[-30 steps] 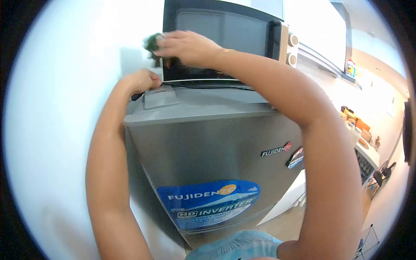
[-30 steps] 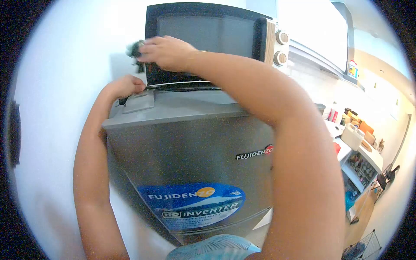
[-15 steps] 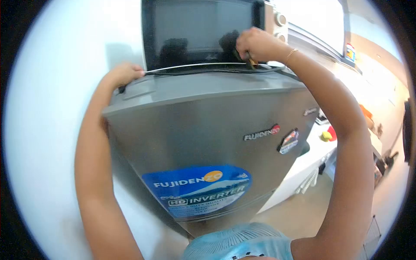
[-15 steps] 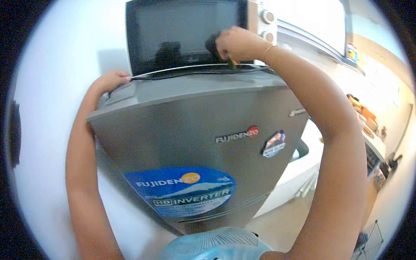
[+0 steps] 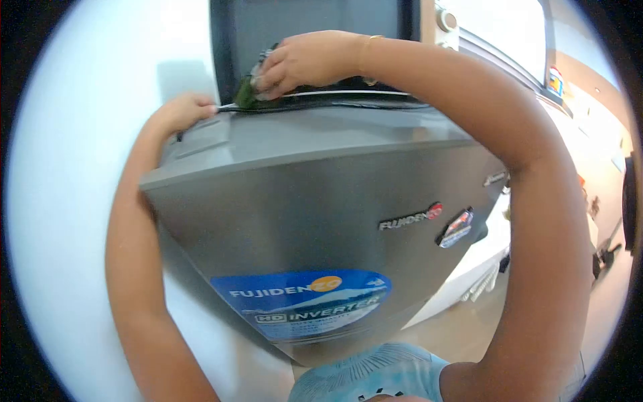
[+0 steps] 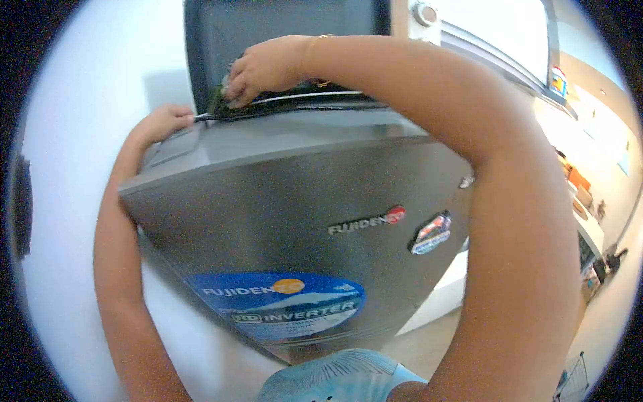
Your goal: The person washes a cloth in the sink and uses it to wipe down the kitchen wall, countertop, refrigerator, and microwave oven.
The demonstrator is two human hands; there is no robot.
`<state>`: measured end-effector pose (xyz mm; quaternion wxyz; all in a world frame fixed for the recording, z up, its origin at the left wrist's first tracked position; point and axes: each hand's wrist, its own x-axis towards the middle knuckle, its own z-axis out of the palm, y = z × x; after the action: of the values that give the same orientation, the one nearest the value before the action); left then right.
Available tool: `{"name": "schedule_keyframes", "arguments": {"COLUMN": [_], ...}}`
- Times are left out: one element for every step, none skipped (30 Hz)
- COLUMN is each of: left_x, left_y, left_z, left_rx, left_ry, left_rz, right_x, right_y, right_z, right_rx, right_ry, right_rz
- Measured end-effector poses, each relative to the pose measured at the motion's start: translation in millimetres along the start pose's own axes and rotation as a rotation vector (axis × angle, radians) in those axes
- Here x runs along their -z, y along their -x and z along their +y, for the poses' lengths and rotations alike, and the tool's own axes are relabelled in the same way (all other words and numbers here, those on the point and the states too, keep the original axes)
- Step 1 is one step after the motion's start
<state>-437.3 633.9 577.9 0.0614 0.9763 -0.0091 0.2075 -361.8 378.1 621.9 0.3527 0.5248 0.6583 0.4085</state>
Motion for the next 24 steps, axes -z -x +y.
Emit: {"name": "schedule_keyframes", "arguments": {"left_x": [-4.2,-6.0,-7.0,-8.5,-10.0,-11.1,-11.9,-13.1,-12.9,-12.7,-13.9,-9.3,-9.9,-11.4,-15.2,-13.9,-12.4,-14.5,-16.5,-15.0,-12.9,-13.1,-14.9,-16.5], "left_y": [0.2,0.2,-1.1,-3.0,-5.3,-7.3,-6.3,-4.3,-3.2,-4.2,-6.4,-1.9,2.0,6.2,4.4,-1.7,-3.7,-2.8,-3.1,-1.7,1.1,3.6,4.9,5.4], "left_z": [-1.6,-3.6,-6.3,-10.0,-14.2,-16.1,-15.3,-15.6,-15.1,-13.2,-16.0,-11.8,-6.1,-9.5,-14.6,-18.7,-19.8,-19.7,-20.3,-17.5,-13.7,-10.9,-10.3,-11.4], "left_rx": [-0.017,-0.014,-0.007,-0.014,-0.014,-0.012,-0.014,0.006,0.026,0.027,0.008,-0.006,0.089,0.093,0.079,0.058,0.044,0.104,0.166,0.163,0.137,0.113,0.113,0.126], "left_ry": [0.01,0.048,0.082,0.084,0.088,0.091,0.087,0.138,0.187,0.175,0.139,0.104,0.13,0.117,0.097,0.079,0.072,0.125,0.179,0.177,0.191,0.208,0.213,0.245], "left_rz": [-0.012,0.016,0.047,0.044,0.051,0.059,0.061,0.062,0.064,0.072,0.062,0.055,0.073,0.084,0.081,0.092,0.116,0.11,0.098,0.102,0.097,0.09,0.09,0.107], "right_x": [2.0,-0.4,-2.3,-5.4,-8.7,-13.5,-19.0,-16.1,-14.8,-15.1,-11.6,0.5,13.9,24.4,21.8,23.2,33.7,42.0,44.8,45.5,63.6,83.5,88.1,89.9], "right_y": [22.8,49.5,77.9,108.2,134.4,153.9,170.4,176.0,177.3,174.9,166.9,153.8,141.3,132.4,127.7,129.0,130.7,134.0,143.7,153.3,156.6,158.4,156.7,155.0], "right_z": [-2.0,-4.6,-7.8,-11.8,-15.7,-21.1,-27.9,-33.5,-35.4,-36.2,-37.6,-40.5,-42.9,-44.3,-43.3,-40.7,-32.4,-25.8,-5.8,18.4,31.4,43.0,53.9,65.5], "right_rx": [0.049,0.017,-0.014,-0.052,-0.09,-0.093,-0.167,-0.241,-0.244,-0.276,-0.306,-0.303,-0.395,-0.494,-0.553,-0.593,-0.644,-0.686,-0.661,-0.628,-0.64,-0.649,-0.646,-0.58], "right_ry": [0.04,0.027,0.017,-0.012,-0.038,-0.035,-0.063,-0.089,-0.083,-0.099,-0.113,-0.102,-0.083,-0.068,-0.097,-0.105,-0.117,-0.139,0.033,0.2,0.275,0.349,0.349,0.308], "right_rz": [-0.091,-0.149,-0.202,-0.21,-0.214,-0.214,-0.175,-0.135,-0.128,-0.191,-0.249,-0.23,-0.418,-0.61,-0.622,-0.553,-0.494,-0.438,-0.282,-0.124,-0.126,-0.13,-0.133,-0.181]}}
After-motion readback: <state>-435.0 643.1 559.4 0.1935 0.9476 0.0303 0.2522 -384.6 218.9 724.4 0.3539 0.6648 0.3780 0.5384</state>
